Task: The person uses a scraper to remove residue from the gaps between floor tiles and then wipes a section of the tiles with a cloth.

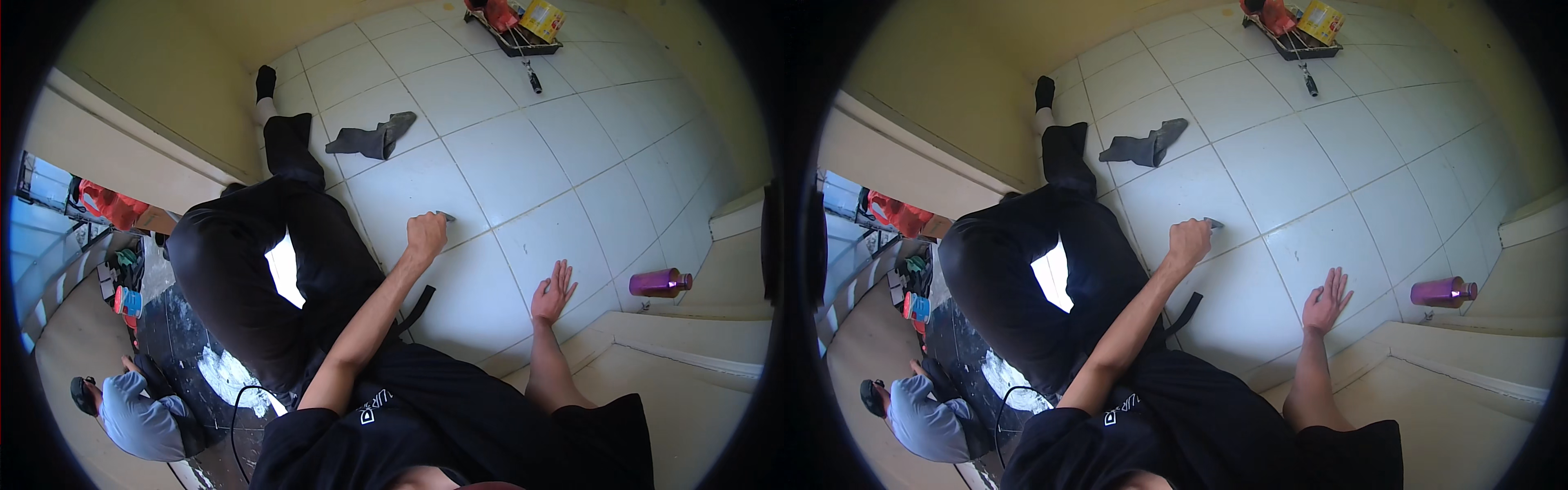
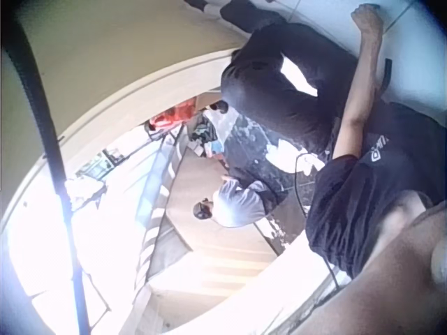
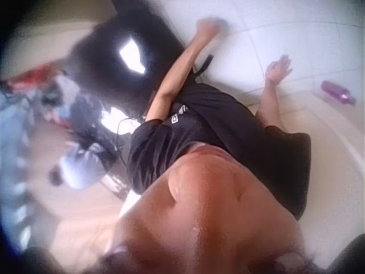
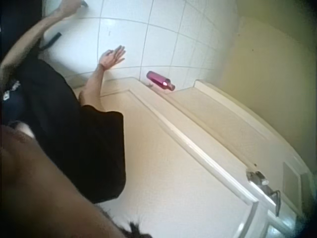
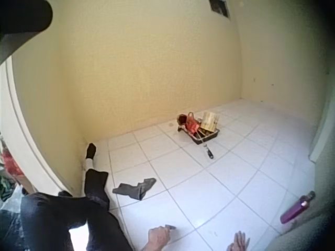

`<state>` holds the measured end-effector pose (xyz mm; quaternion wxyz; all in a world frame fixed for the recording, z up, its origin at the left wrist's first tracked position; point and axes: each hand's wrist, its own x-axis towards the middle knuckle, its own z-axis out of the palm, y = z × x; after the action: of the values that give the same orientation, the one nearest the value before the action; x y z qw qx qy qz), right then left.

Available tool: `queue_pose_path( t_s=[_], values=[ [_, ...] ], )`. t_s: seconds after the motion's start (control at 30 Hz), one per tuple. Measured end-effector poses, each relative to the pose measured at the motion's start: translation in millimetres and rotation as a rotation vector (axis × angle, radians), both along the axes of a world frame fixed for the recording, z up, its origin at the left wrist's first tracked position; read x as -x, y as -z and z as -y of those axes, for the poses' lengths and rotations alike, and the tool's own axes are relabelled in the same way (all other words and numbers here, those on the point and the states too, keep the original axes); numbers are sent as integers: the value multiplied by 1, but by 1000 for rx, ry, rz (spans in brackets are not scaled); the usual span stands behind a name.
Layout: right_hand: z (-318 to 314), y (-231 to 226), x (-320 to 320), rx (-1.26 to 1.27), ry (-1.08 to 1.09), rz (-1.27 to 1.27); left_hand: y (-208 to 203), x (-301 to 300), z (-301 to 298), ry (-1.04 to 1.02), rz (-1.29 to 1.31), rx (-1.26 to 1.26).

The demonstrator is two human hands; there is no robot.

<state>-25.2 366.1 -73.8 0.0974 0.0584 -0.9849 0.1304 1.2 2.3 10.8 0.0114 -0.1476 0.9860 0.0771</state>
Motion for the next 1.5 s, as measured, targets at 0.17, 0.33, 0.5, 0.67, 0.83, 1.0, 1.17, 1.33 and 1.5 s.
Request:
queue_pose_path(
  t_s=[0.17,0.33,0.5,0.67,0.83,1.0,1.17,1.33,1.5],
  values=[
    [1,0,0,8,0,4,4,-4,1,-32,-49,-23],
    [-1,1,0,2,-6,-14,7,-2,15,-34,-53,-41],
    [0,1,1,-5,0,-9,13,-8,39,-116,-85,-28],
    [0,1,1,-4,-2,-7,10,-12,64,-232,-38,-51],
    [-1,2,1,-5,-2,-4,-6,-8,79,-255,176,-129],
    [0,1,1,-19,8,8,-4,-7,73,-301,112,-164],
    [-1,2,1,-5,4,1,3,-7,72,-254,73,-150],
    [-1,3,3,-12,-5,-9,2,-7,66,-319,23,-189],
    [-1,3,1,-21,2,-11,6,2,64,-320,-29,-187]
  ],
)
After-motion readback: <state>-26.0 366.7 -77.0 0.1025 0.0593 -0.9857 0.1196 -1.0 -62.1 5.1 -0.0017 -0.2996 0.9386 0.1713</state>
